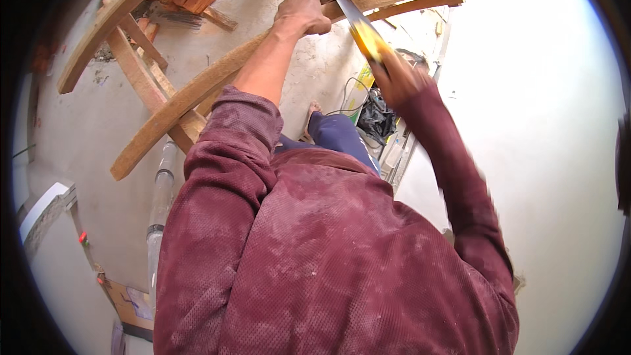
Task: The person builds a wooden structure by hammering nails into timber planks and cutting a piece of wood with a hand saw.
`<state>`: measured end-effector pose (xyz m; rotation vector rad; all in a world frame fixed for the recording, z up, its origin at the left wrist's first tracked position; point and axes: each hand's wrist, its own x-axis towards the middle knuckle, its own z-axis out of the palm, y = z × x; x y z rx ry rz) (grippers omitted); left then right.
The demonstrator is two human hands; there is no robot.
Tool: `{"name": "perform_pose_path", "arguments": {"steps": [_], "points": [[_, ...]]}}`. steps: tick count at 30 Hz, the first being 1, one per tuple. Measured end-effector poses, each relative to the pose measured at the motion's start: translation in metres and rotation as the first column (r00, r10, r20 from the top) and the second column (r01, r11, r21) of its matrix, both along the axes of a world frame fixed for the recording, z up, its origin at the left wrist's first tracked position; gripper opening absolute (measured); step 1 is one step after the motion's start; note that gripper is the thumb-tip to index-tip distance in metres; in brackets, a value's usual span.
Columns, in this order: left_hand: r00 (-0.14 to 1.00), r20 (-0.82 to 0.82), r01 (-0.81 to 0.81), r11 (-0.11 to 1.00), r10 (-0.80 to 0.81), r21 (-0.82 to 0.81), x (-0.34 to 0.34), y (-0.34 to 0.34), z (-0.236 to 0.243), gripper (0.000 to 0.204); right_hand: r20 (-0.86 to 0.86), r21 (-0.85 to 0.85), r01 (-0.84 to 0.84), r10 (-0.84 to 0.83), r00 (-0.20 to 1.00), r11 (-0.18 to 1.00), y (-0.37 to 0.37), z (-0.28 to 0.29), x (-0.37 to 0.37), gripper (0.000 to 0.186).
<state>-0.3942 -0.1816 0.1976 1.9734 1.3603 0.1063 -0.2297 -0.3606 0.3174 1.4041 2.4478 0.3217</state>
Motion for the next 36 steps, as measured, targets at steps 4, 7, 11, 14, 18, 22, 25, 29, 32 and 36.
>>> {"name": "perform_pose_path", "arguments": {"steps": [4, 7, 11, 14, 18, 22, 25, 29, 32, 36], "points": [[0.995, -0.087, -0.054, 0.998, 0.054, -0.006, -0.005, -0.010, 0.005, 0.042, -0.330, -0.187, 0.326, -0.372, 0.868, 0.927, -0.122, 0.075, 0.014, 0.046], [0.997, -0.035, -0.064, 0.998, 0.064, -0.004, -0.007, -0.011, 0.003, 0.041, -0.266, -0.098, 0.314, -0.329, 0.906, 0.944, -0.058, 0.033, 0.017, 0.037], [0.998, -0.055, 0.021, 0.999, -0.023, -0.035, 0.029, -0.014, 0.013, 0.043, -0.208, -0.088, 0.383, -0.393, 0.896, 0.919, 0.069, -0.032, 0.010, 0.016], [0.999, -0.045, -0.009, 1.000, 0.008, -0.006, 0.004, -0.001, -0.013, 0.045, -0.127, 0.078, -0.025, 0.035, 0.991, 0.997, 0.012, -0.010, 0.008, 0.012], [0.996, -0.064, -0.066, 0.997, 0.068, 0.027, -0.007, -0.009, -0.018, 0.047, -0.444, -0.162, 0.287, -0.330, 0.833, 0.944, -0.099, 0.062, 0.022, 0.032], [0.998, -0.049, -0.043, 0.999, 0.045, 0.026, 0.012, -0.010, -0.004, 0.046, -0.351, 0.047, 0.158, -0.131, 0.927, 0.986, -0.010, 0.007, 0.027, 0.025], [0.998, -0.013, -0.067, 0.996, 0.068, 0.062, 0.020, -0.010, 0.006, 0.040, -0.274, -0.127, 0.347, -0.369, 0.888, 0.929, 0.071, -0.031, 0.018, 0.028], [0.999, -0.005, -0.042, 0.999, 0.042, 0.031, -0.001, -0.018, -0.003, 0.036, -0.210, -0.316, 0.435, -0.509, 0.835, 0.843, 0.062, -0.026, -0.010, 0.032], [1.000, 0.004, 0.023, 0.999, -0.023, -0.033, 0.008, -0.022, 0.003, 0.045, -0.233, -0.285, 0.408, -0.476, 0.848, 0.867, 0.052, -0.036, 0.004, 0.033], [0.997, 0.060, -0.039, 0.999, 0.040, -0.016, 0.001, -0.005, 0.005, 0.041, -0.263, -0.268, 0.392, -0.458, 0.849, 0.880, 0.071, -0.042, 0.018, 0.033]]}}
